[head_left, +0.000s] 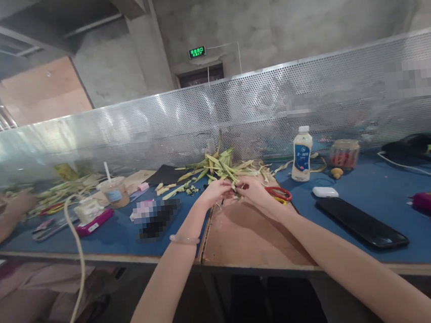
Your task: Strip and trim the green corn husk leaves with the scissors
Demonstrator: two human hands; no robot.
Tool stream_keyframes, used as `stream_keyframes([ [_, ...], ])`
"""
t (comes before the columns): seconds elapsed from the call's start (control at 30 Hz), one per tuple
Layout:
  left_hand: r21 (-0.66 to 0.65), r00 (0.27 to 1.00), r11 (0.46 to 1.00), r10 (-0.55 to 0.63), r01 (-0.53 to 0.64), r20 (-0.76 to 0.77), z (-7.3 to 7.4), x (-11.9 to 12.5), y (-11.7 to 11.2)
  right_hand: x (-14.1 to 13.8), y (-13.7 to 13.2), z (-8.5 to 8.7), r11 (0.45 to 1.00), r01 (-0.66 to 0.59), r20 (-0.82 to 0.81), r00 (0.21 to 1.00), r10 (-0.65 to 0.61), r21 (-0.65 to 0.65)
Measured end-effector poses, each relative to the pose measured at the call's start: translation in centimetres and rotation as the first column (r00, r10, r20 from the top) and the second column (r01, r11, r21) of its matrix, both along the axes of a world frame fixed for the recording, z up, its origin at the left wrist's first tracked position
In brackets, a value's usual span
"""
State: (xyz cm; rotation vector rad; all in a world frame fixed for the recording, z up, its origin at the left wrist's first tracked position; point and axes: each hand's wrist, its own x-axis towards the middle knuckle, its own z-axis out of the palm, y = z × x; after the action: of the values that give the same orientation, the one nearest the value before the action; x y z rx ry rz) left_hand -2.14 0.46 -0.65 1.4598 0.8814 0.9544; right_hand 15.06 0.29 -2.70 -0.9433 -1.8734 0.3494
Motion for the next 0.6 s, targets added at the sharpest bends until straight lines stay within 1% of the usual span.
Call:
stream_keyframes([
  [0.13,-0.038,0.998,0.998,-0.042,0.044,0.04,-0.1,-0.2,0.1,0.3,-0.6,0.6,0.999,-0.047,-0.035,0.998,0.047,0.009],
  [0.27,-0.06,0.994,0.996,-0.061,0.067,0.096,-0.1,-0.3,0.2,0.5,-1.0,1.1,0.998,-0.067,-0.08,0.995,0.067,0.005],
  [0.6,-0.088,0.985,0.99,-0.1,0.113,0.137,-0.4,-0.5,0.4,0.5,-1.4,1.5,0.995,-0.094,-0.202,0.975,0.087,-0.023],
])
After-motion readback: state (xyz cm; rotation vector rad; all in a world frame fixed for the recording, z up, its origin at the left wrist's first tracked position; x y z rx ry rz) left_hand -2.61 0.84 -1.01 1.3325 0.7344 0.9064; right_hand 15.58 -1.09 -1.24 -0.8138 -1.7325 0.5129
